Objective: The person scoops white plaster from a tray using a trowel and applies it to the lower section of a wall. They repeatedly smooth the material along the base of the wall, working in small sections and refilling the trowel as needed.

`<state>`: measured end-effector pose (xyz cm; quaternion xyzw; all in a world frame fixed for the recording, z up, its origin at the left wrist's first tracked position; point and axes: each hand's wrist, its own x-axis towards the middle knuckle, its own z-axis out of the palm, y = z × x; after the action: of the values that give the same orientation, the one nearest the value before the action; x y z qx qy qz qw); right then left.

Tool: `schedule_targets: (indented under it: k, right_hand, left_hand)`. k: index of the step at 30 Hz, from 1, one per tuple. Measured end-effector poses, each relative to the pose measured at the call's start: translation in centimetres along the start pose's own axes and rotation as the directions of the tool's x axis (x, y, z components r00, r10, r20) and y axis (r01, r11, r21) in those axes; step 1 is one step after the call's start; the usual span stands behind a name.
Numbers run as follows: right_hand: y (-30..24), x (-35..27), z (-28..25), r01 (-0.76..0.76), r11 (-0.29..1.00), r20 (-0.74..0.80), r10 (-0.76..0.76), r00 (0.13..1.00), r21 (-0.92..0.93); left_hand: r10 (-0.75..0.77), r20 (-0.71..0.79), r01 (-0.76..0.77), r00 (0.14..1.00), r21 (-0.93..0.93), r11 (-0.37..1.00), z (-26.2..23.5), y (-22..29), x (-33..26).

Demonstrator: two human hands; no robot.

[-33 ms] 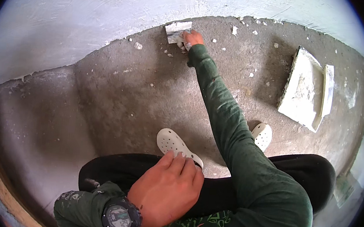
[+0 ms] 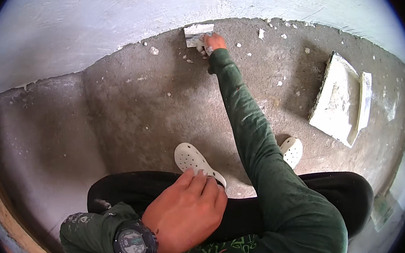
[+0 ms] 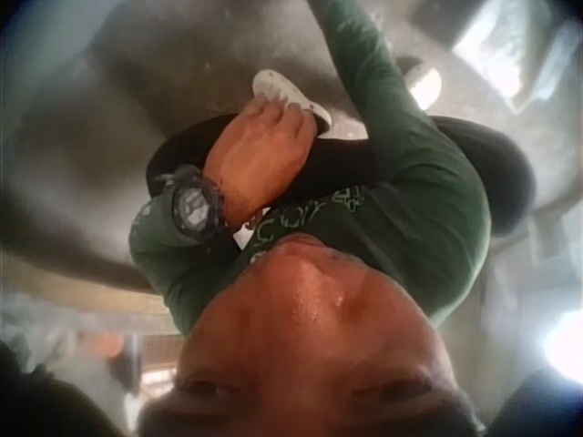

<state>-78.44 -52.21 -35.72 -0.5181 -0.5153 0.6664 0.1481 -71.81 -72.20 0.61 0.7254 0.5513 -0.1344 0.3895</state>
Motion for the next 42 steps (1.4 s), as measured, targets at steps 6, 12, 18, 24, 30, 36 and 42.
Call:
schedule_targets:
  k: [6, 12, 18, 24, 30, 36, 42]
  right_hand:
    - [1.5, 6.0, -2.4, 0.424, 0.790, 0.109, -0.422, 0.900, -0.443]
    - [-2.9, -0.4, -2.5, 0.186, 0.981, 0.170, -0.193, 0.966, 0.060]
    - [3.6, 3.2, -5.7, 0.226, 0.967, -0.078, -0.236, 0.969, -0.122]
    - [2.4, 4.8, -6.5, 0.464, 0.453, 0.227, -0.484, 0.845, -0.761]
    - [2.0, 5.3, -7.0, 0.440, 0.482, 0.176, -0.498, 0.849, -0.758]
    - [-3.1, 4.4, -6.9, 0.037, 0.980, 0.127, -0.063, 0.990, 0.194]
    - [-1.4, 0.8, -9.7, 0.165, 0.986, 0.119, -0.166, 0.979, 0.013]
  left_hand:
    - [0.077, -0.016, -0.076, 0.997, 0.015, 0.997, -0.5, 0.4, 0.5]
    - [0.049, 0.019, -0.049, 0.999, -0.004, 0.999, -0.5, 0.6, -0.1]
    - [0.096, -0.004, -0.096, 0.995, -0.017, 0.995, -1.4, 1.0, 1.0]
    - [0.071, 0.060, -0.071, 0.996, -0.005, 0.997, -0.8, 1.0, 0.8]
    - [0.068, 0.104, -0.067, 0.992, -0.018, 0.998, -1.4, 1.3, 0.9]
    - [0.068, 0.121, -0.065, 0.990, -0.026, 0.998, -1.1, 1.1, 0.9]
    - [0.063, 0.121, -0.058, 0.991, -0.044, 0.997, -1.6, 1.3, 0.8]
